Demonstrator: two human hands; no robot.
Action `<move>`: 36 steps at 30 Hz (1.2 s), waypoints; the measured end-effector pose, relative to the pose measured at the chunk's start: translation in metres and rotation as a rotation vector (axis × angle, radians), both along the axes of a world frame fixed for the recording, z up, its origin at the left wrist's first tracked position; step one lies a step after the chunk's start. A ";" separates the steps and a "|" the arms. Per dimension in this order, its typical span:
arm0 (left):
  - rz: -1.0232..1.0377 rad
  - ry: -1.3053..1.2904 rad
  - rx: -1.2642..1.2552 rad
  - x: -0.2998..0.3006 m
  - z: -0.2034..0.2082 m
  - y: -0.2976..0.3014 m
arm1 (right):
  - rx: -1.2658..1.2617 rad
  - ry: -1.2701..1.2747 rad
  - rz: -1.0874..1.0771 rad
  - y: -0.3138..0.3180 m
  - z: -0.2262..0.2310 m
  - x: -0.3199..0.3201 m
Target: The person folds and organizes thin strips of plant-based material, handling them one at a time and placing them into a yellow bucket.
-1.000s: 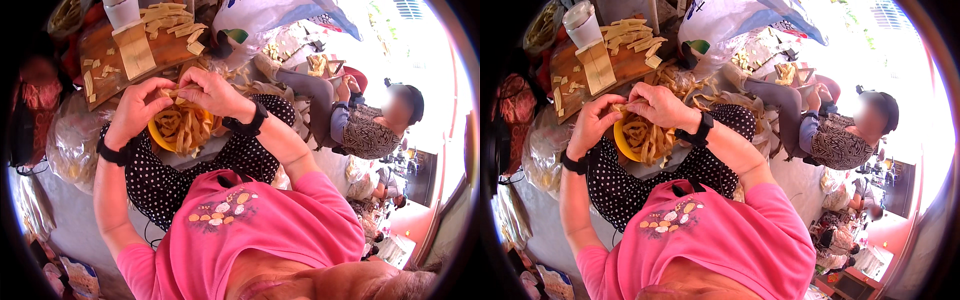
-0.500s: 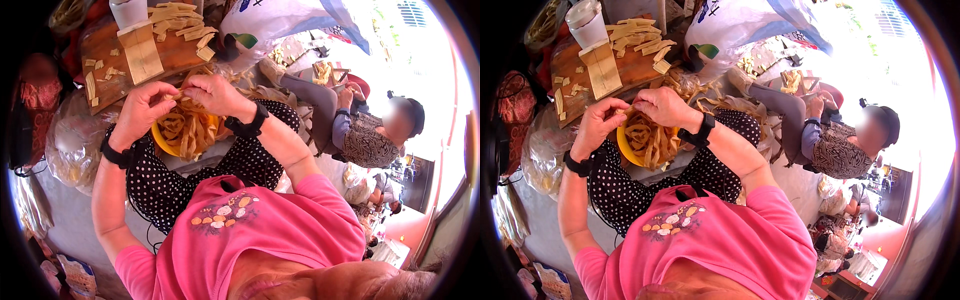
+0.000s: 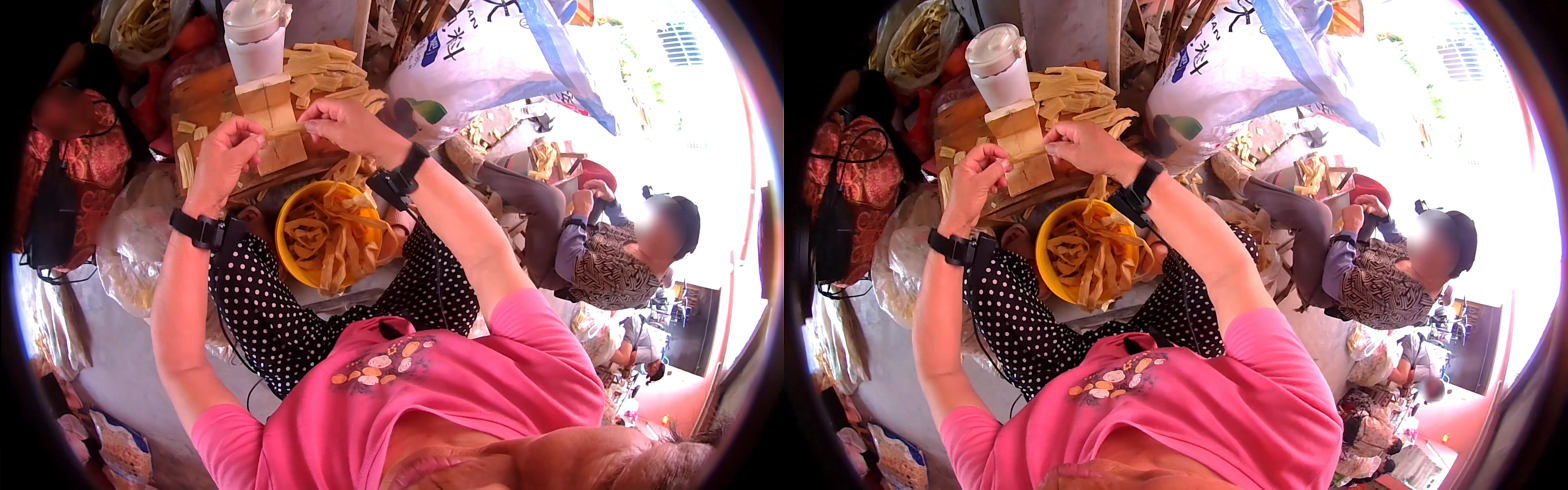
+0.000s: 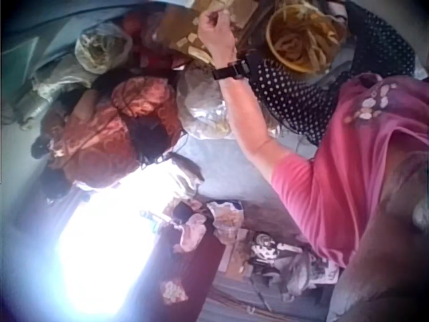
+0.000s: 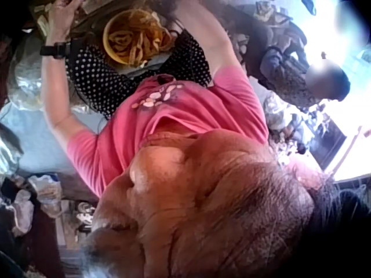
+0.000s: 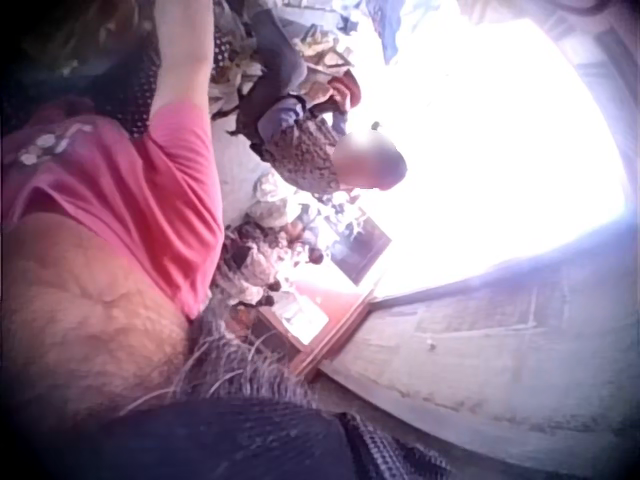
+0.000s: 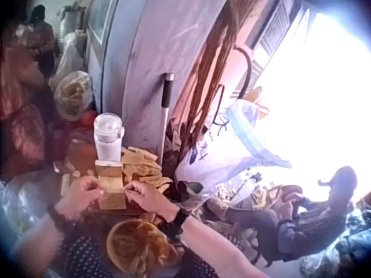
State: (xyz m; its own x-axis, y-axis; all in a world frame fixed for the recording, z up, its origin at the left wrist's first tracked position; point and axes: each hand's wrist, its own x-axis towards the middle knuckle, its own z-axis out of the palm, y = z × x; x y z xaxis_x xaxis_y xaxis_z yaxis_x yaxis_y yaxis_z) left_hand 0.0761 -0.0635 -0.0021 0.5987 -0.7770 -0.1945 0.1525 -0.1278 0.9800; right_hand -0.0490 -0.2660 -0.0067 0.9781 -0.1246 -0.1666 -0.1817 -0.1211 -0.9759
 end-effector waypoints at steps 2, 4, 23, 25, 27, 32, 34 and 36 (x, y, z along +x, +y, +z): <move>0.028 -0.001 0.017 0.008 -0.004 -0.005 | -0.004 -0.024 -0.019 -0.003 -0.001 0.008; 0.043 0.018 0.015 0.013 -0.005 -0.008 | 0.043 -0.042 -0.053 -0.003 -0.002 0.013; -0.129 0.385 0.053 -0.028 -0.001 0.022 | 0.475 0.047 -0.201 0.014 0.009 -0.045; -0.228 0.314 0.163 -0.052 0.001 0.025 | 0.378 0.061 -0.164 0.021 0.010 -0.061; -0.259 0.016 0.260 -0.071 -0.002 0.029 | 0.273 0.114 -0.140 0.028 0.017 -0.076; -0.237 -0.049 0.071 -0.108 0.020 0.015 | -0.007 -0.052 -0.037 0.053 0.030 -0.105; -0.328 0.017 0.084 -0.114 0.020 0.016 | -0.050 -0.074 -0.061 0.061 0.044 -0.114; -0.245 0.023 0.105 -0.122 0.030 0.023 | -0.092 0.107 0.049 0.048 0.049 -0.125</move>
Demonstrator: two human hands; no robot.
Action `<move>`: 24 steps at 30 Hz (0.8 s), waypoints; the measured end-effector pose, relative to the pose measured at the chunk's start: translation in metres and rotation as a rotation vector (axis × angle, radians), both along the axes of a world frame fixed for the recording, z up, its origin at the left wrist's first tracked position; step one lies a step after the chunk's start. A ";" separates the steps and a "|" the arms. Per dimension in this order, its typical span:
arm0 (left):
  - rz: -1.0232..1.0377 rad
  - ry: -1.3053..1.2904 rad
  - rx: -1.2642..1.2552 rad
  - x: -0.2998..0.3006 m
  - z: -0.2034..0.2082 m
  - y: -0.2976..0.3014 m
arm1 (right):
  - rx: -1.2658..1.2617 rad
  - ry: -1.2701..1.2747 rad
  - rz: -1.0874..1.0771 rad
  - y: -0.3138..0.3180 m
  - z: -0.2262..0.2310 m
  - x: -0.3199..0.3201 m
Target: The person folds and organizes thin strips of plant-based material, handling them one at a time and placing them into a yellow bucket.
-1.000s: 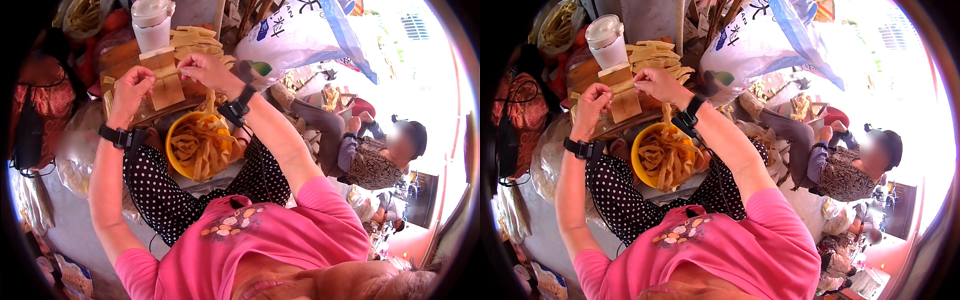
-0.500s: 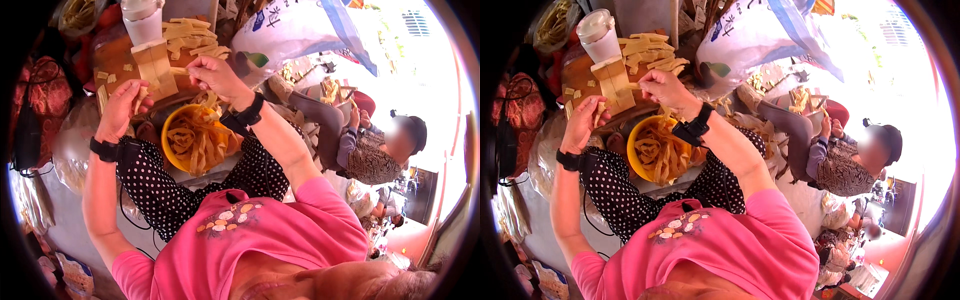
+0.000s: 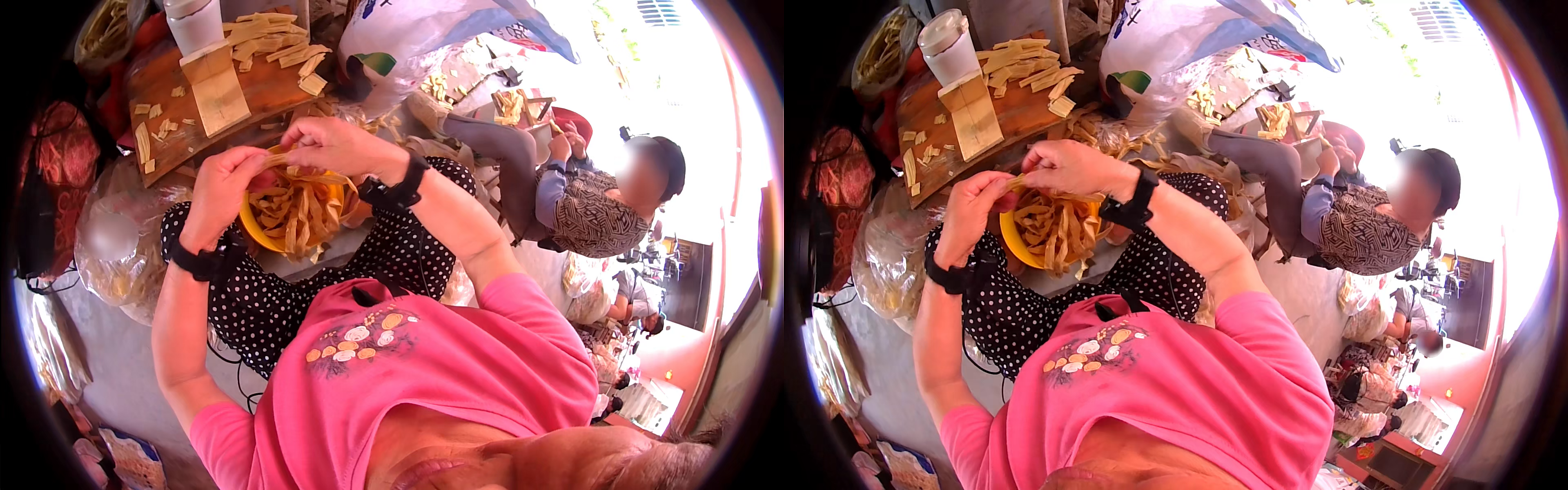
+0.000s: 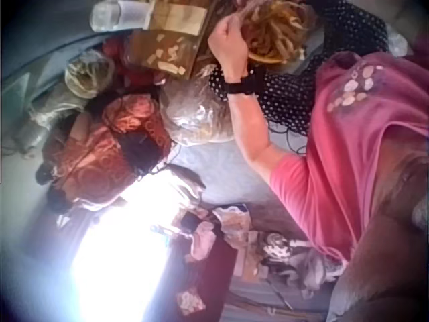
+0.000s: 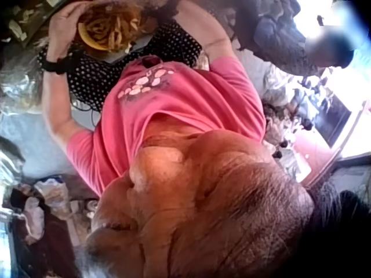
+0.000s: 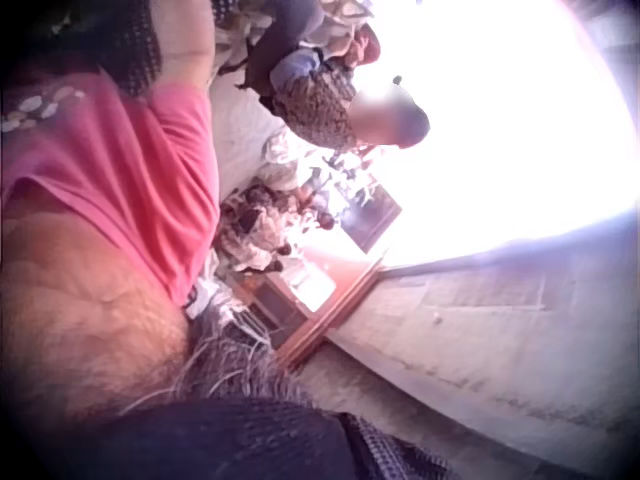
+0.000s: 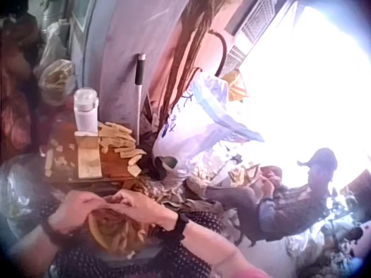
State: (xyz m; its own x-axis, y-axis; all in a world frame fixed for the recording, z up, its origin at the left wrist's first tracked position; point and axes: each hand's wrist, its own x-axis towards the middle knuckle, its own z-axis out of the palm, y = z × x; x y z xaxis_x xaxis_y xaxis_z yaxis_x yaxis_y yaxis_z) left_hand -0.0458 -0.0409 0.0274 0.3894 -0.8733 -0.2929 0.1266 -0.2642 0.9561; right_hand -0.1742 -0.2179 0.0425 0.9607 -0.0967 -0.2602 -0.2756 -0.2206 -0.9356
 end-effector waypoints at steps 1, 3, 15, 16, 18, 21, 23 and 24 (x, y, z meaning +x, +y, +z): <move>0.007 0.003 0.001 0.000 0.001 0.006 | -0.014 0.069 0.052 -0.009 -0.003 -0.005; -0.046 -0.044 0.005 0.001 -0.003 0.017 | 0.062 0.133 0.061 -0.016 -0.004 -0.021; -0.453 0.178 0.122 -0.013 0.049 0.006 | -0.220 -0.217 0.078 0.015 0.044 -0.023; -0.431 0.317 0.140 -0.013 0.050 0.007 | -0.100 -0.164 0.048 0.015 0.041 -0.024; -0.321 0.501 0.012 -0.017 0.039 0.014 | 0.138 -0.059 -0.008 0.014 0.023 -0.027; -0.128 0.627 -0.161 -0.027 0.024 0.019 | 0.338 -0.010 -0.053 0.015 -0.007 -0.036; -0.056 0.620 -0.286 -0.031 0.012 0.019 | 0.446 0.005 -0.107 0.024 -0.010 -0.036; -0.019 0.550 -0.327 -0.033 0.010 0.017 | 0.501 0.012 -0.134 0.029 -0.012 -0.036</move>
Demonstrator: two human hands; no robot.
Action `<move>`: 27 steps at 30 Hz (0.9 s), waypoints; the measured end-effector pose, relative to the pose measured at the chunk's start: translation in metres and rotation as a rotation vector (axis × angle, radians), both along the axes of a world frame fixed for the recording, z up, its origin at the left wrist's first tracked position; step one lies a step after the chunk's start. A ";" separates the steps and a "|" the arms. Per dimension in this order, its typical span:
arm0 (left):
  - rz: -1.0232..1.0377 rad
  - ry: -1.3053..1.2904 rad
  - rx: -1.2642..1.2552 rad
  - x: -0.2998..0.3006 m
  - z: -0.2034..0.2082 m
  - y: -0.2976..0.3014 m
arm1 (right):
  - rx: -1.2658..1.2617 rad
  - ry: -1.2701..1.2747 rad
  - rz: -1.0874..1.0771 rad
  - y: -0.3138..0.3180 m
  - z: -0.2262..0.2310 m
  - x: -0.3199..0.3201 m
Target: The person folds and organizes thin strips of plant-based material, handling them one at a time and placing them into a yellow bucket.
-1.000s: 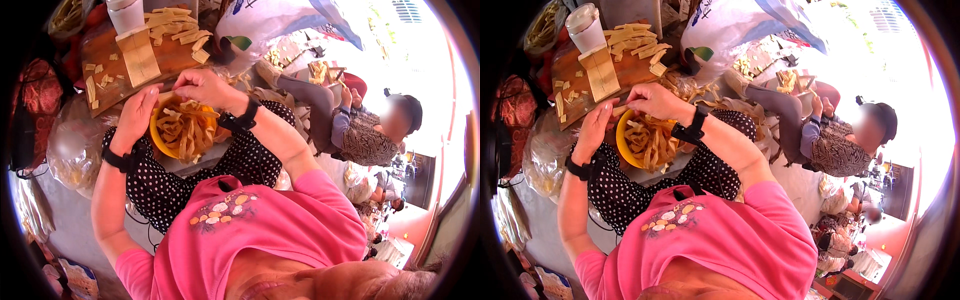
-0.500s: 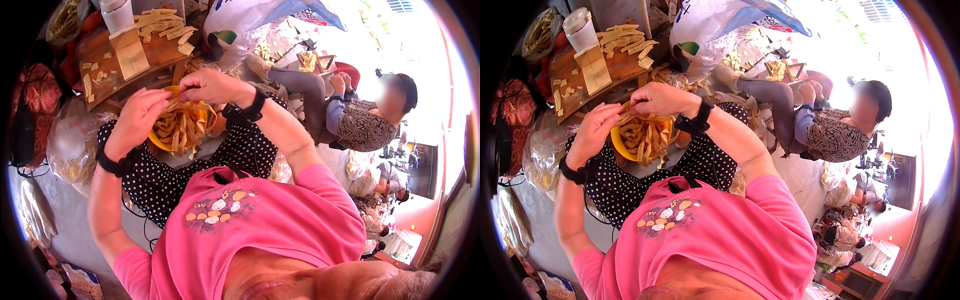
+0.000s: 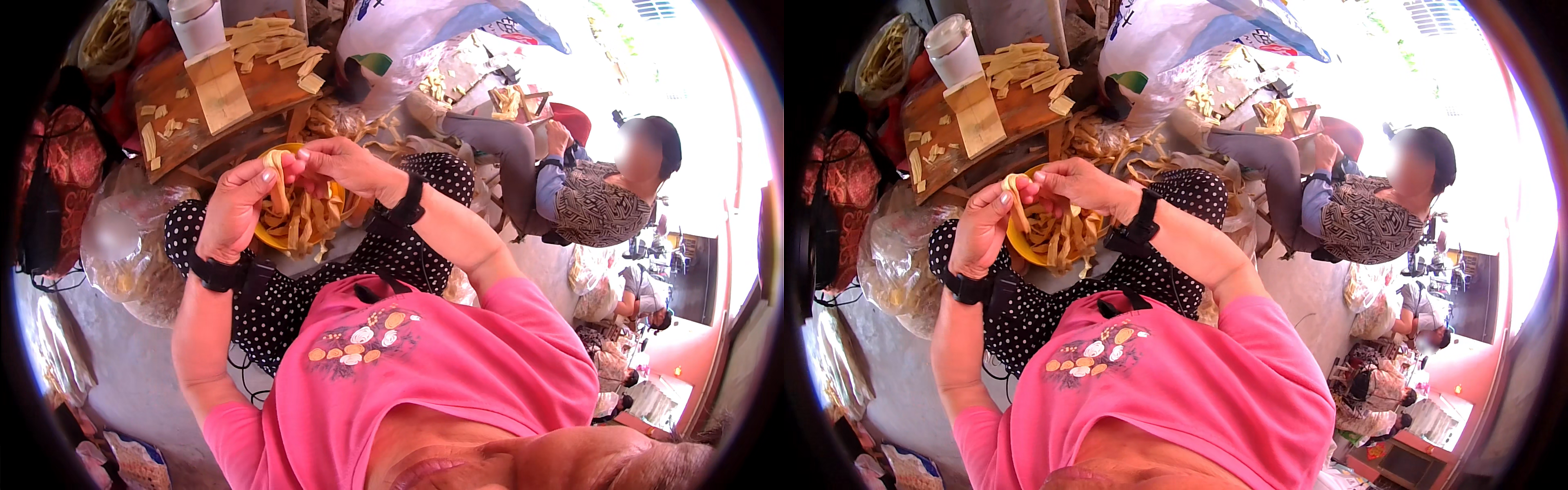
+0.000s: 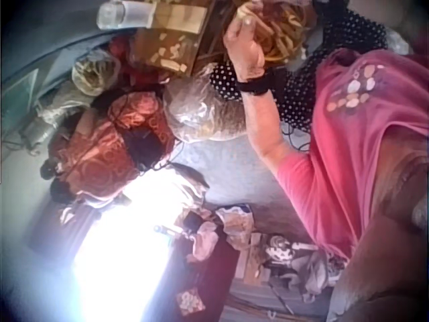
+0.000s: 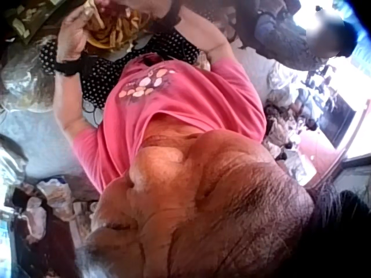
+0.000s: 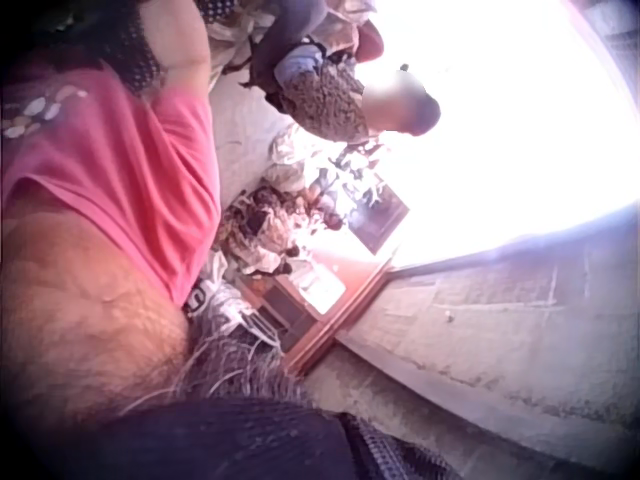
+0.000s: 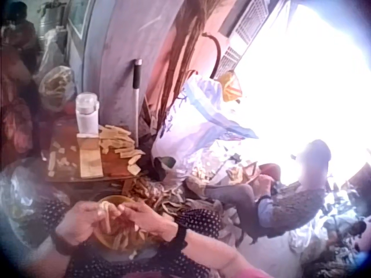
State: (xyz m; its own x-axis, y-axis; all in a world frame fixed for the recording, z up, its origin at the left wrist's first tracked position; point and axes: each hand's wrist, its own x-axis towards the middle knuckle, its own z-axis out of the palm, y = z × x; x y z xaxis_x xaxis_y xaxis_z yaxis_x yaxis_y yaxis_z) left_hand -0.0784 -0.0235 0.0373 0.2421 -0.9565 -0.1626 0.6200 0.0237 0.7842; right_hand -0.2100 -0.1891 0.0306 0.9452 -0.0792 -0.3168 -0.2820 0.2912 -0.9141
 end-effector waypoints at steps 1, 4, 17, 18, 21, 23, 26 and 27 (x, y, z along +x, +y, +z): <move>0.059 -0.061 -0.028 -0.004 0.000 -0.002 | 0.048 0.008 -0.053 0.005 0.000 0.001; 0.214 -0.323 -0.037 -0.008 -0.009 -0.001 | 0.422 0.191 0.005 0.005 -0.014 0.003; 0.397 -1.534 0.030 -0.029 -0.004 -0.011 | 1.062 -0.143 0.007 0.026 -0.057 0.018; 0.433 -1.553 0.052 -0.029 -0.004 -0.012 | 0.971 -0.140 -0.117 0.027 -0.054 0.020; 0.510 -1.463 0.102 -0.032 -0.009 -0.015 | 0.767 -0.143 -0.388 0.033 -0.038 0.022; 0.553 -1.430 0.137 -0.033 -0.018 -0.016 | 0.673 -0.057 -0.534 0.036 -0.024 0.023; 0.655 -1.385 0.142 -0.035 -0.030 -0.022 | 0.469 -0.087 -0.612 0.037 -0.038 0.018; 0.661 -1.247 0.153 -0.036 -0.029 -0.024 | 0.390 -0.124 -0.614 0.037 -0.044 0.016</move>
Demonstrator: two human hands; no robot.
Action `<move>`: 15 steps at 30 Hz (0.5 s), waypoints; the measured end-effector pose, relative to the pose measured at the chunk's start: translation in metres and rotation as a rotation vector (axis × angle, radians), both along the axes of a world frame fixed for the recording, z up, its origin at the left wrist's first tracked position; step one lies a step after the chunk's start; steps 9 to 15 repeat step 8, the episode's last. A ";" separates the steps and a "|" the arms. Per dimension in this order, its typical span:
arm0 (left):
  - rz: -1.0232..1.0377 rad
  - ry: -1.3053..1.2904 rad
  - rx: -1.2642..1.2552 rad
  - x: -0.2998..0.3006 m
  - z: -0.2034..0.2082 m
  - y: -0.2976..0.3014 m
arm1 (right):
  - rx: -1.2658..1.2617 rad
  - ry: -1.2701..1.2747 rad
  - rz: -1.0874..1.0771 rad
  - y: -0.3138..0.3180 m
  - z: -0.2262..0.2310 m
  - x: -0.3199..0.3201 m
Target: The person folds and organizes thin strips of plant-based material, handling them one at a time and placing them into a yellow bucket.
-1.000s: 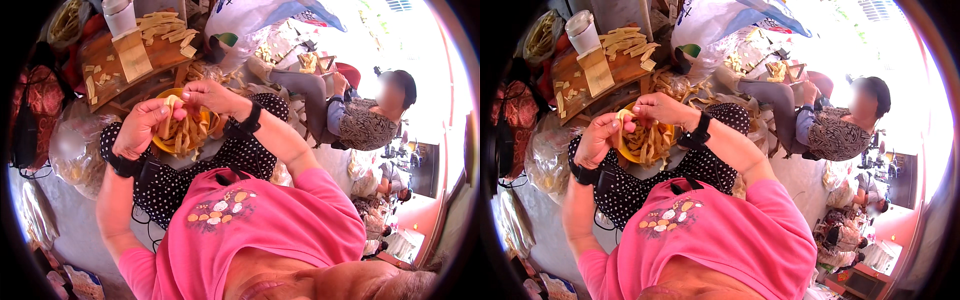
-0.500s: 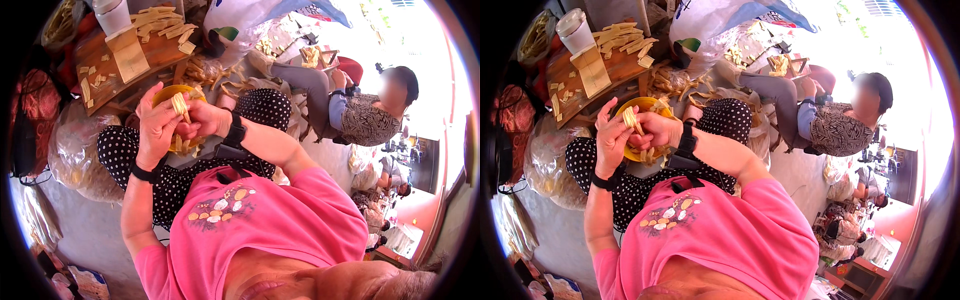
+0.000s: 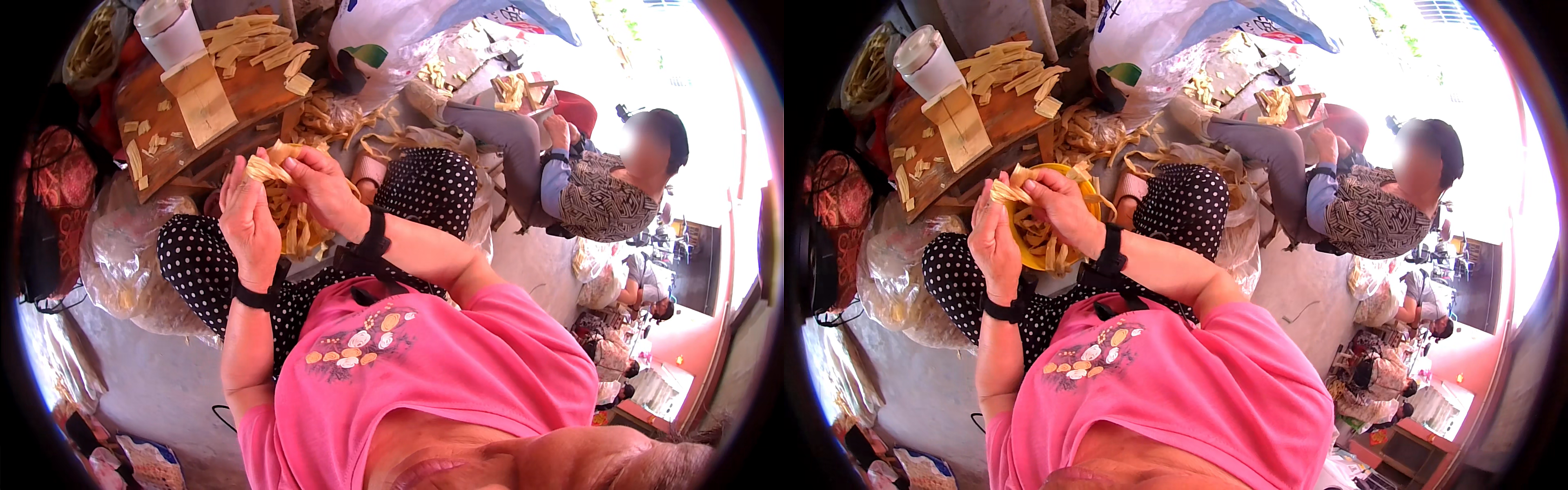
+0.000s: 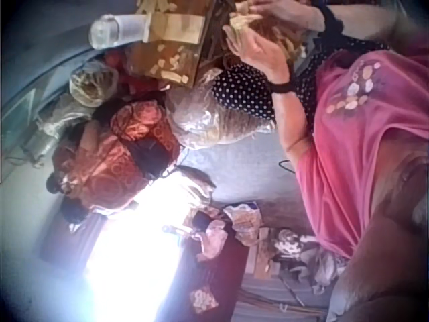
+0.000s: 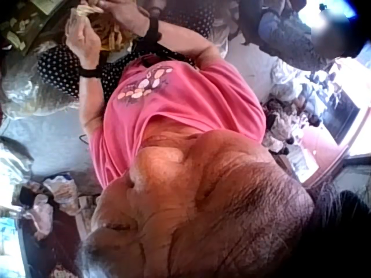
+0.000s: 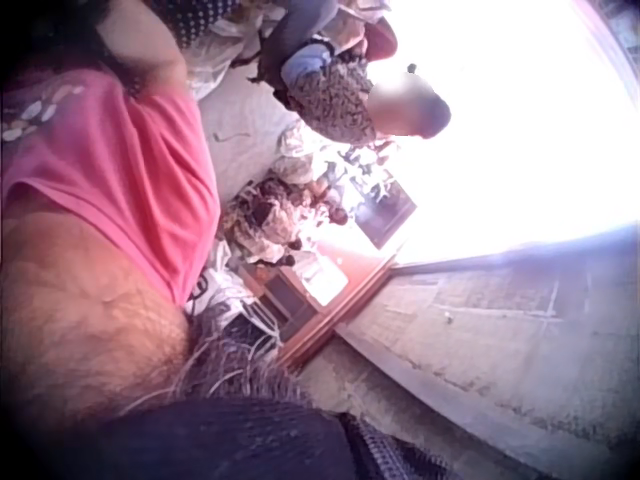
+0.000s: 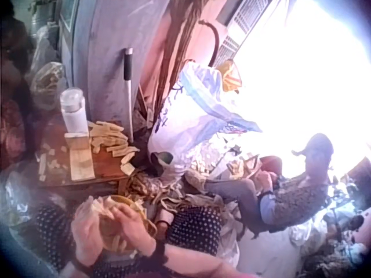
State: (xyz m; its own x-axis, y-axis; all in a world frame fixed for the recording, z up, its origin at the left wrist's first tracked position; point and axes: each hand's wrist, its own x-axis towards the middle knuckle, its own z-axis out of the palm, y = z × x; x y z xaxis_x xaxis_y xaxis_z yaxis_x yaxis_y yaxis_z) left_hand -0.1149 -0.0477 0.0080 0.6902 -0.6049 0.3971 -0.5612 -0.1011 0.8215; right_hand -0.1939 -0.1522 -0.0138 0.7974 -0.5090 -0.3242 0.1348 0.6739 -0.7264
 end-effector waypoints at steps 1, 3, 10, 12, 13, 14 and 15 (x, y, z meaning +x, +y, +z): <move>0.007 0.129 -0.036 -0.002 0.004 -0.002 | -0.068 -0.011 0.025 0.000 -0.001 -0.001; -0.002 0.236 -0.047 0.000 0.006 -0.002 | -0.204 -0.032 0.074 -0.003 -0.001 -0.005; -0.074 0.190 0.056 0.011 0.003 0.005 | -0.208 -0.069 0.297 -0.029 -0.005 -0.011; -0.074 0.190 0.056 0.011 0.003 0.005 | -0.208 -0.069 0.297 -0.029 -0.005 -0.011; -0.074 0.190 0.056 0.011 0.003 0.005 | -0.208 -0.069 0.297 -0.029 -0.005 -0.011; -0.074 0.190 0.056 0.011 0.003 0.005 | -0.208 -0.069 0.297 -0.029 -0.005 -0.011; -0.074 0.190 0.056 0.011 0.003 0.005 | -0.208 -0.069 0.297 -0.029 -0.005 -0.011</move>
